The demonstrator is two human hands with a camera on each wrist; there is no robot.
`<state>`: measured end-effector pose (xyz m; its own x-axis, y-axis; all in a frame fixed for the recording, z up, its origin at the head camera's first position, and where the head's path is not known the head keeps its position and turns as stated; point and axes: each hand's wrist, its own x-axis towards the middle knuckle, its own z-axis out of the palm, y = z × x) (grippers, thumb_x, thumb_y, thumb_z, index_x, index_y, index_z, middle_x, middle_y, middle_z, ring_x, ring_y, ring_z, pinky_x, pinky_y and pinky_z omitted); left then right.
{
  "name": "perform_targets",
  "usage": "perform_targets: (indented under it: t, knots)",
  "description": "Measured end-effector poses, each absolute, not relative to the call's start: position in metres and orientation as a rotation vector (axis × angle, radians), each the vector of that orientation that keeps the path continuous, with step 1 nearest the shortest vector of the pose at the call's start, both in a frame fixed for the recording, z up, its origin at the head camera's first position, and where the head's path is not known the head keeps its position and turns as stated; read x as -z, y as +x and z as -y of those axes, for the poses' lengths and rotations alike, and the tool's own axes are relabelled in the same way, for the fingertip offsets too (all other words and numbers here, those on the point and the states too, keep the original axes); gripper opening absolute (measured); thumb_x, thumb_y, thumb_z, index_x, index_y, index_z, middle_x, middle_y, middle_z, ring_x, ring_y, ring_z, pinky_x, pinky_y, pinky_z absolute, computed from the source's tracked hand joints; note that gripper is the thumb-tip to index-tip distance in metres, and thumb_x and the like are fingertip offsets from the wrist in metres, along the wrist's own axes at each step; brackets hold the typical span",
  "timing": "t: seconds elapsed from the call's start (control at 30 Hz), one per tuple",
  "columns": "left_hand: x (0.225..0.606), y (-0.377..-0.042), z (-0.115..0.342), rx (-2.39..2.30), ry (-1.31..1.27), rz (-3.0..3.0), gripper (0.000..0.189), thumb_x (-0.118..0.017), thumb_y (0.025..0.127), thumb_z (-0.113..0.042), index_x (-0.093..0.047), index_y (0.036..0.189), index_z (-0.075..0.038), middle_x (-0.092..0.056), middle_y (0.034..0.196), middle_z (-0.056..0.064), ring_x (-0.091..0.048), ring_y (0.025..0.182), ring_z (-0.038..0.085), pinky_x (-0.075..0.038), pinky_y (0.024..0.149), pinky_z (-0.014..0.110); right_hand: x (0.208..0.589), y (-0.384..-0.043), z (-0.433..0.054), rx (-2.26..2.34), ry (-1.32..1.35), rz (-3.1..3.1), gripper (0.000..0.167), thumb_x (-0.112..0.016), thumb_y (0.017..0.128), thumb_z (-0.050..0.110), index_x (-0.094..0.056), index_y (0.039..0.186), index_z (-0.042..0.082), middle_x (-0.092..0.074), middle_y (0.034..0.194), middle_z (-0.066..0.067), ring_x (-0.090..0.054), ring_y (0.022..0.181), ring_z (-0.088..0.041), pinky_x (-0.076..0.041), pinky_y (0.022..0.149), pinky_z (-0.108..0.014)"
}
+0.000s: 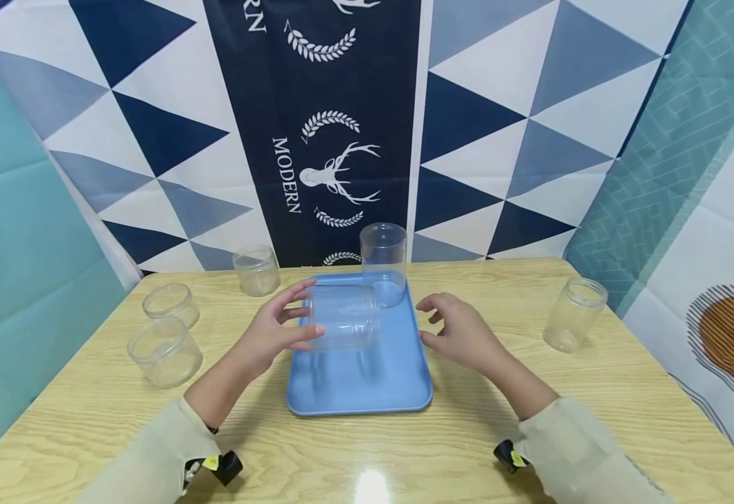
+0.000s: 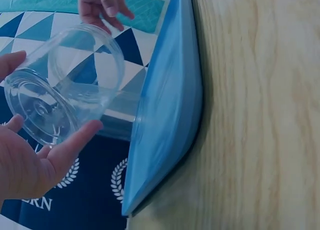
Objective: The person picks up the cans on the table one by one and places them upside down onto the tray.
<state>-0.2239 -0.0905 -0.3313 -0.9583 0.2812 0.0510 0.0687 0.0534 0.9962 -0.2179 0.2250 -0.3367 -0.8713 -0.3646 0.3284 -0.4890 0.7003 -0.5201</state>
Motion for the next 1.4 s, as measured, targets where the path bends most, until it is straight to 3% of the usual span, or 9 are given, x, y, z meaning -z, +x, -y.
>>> perform_targets:
  t: [0.13, 0.3, 0.63, 0.77, 1.0, 1.4]
  knots:
    - [0.327, -0.227, 0.092, -1.889, 0.37, -2.318, 0.076, -0.085, 0.075, -0.014, -0.052, 0.14, -0.033, -0.038, 0.15, 0.002, -0.041, 0.131, 0.031, -0.059, 0.073, 0.044, 0.343, -0.222, -0.224, -0.861, 0.65, 2.756, 0.033, -0.074, 0.082, 0.004, -0.062, 0.112, -0.004, -0.062, 0.105, -0.019, -0.065, 0.087, -0.028, -0.056, 0.066, -0.036]
    - [0.321, -0.232, 0.095, -1.68, 0.418, -2.578, 0.078, -0.088, 0.071, -0.023, -0.053, 0.139, -0.035, -0.043, 0.145, -0.002, -0.046, 0.127, 0.03, -0.053, 0.087, 0.045, 0.35, -0.229, -0.222, -0.831, 0.628, 2.809, 0.032, -0.075, 0.081, 0.004, -0.063, 0.109, -0.005, -0.064, 0.099, -0.017, -0.065, 0.082, -0.026, -0.056, 0.069, -0.038]
    - [0.307, -0.241, 0.097, -1.465, 0.556, -2.748, 0.081, -0.088, 0.071, -0.025, -0.05, 0.143, -0.029, -0.046, 0.146, -0.002, -0.047, 0.126, 0.038, -0.047, 0.096, 0.051, 0.36, -0.235, -0.218, -0.812, 0.529, 2.881, 0.031, -0.075, 0.081, 0.006, -0.063, 0.107, -0.005, -0.065, 0.097, -0.015, -0.065, 0.082, -0.027, -0.055, 0.072, -0.042]
    - [0.302, -0.246, 0.097, -1.393, 0.582, -2.789, 0.082, -0.088, 0.071, -0.026, -0.05, 0.143, -0.028, -0.044, 0.147, 0.003, -0.045, 0.128, 0.037, -0.047, 0.097, 0.051, 0.362, -0.239, -0.219, -0.841, 0.485, 2.917, 0.036, -0.073, 0.082, 0.008, -0.06, 0.112, -0.008, -0.066, 0.096, -0.016, -0.065, 0.08, -0.025, -0.056, 0.071, -0.04]
    - [0.299, -0.254, 0.097, -1.221, 0.608, -2.899, 0.082, -0.088, 0.07, -0.032, -0.051, 0.143, -0.027, -0.042, 0.143, 0.013, -0.043, 0.128, 0.031, -0.045, 0.099, 0.052, 0.366, -0.245, -0.217, -1.154, 0.367, 3.023, 0.049, -0.07, 0.082, 0.004, -0.05, 0.122, -0.017, -0.061, 0.094, -0.018, -0.063, 0.059, -0.019, -0.056, 0.057, -0.033]
    - [0.293, -0.269, 0.095, -1.025, 0.656, -2.992, 0.081, -0.086, 0.072, -0.029, -0.05, 0.144, -0.021, -0.041, 0.144, 0.017, -0.042, 0.13, 0.033, -0.043, 0.101, 0.053, 0.372, -0.253, -0.208, -1.272, 0.239, 3.121, 0.069, -0.071, 0.07, -0.011, -0.042, 0.132, -0.019, -0.055, 0.094, -0.017, -0.061, 0.069, -0.021, -0.058, 0.057, -0.032]
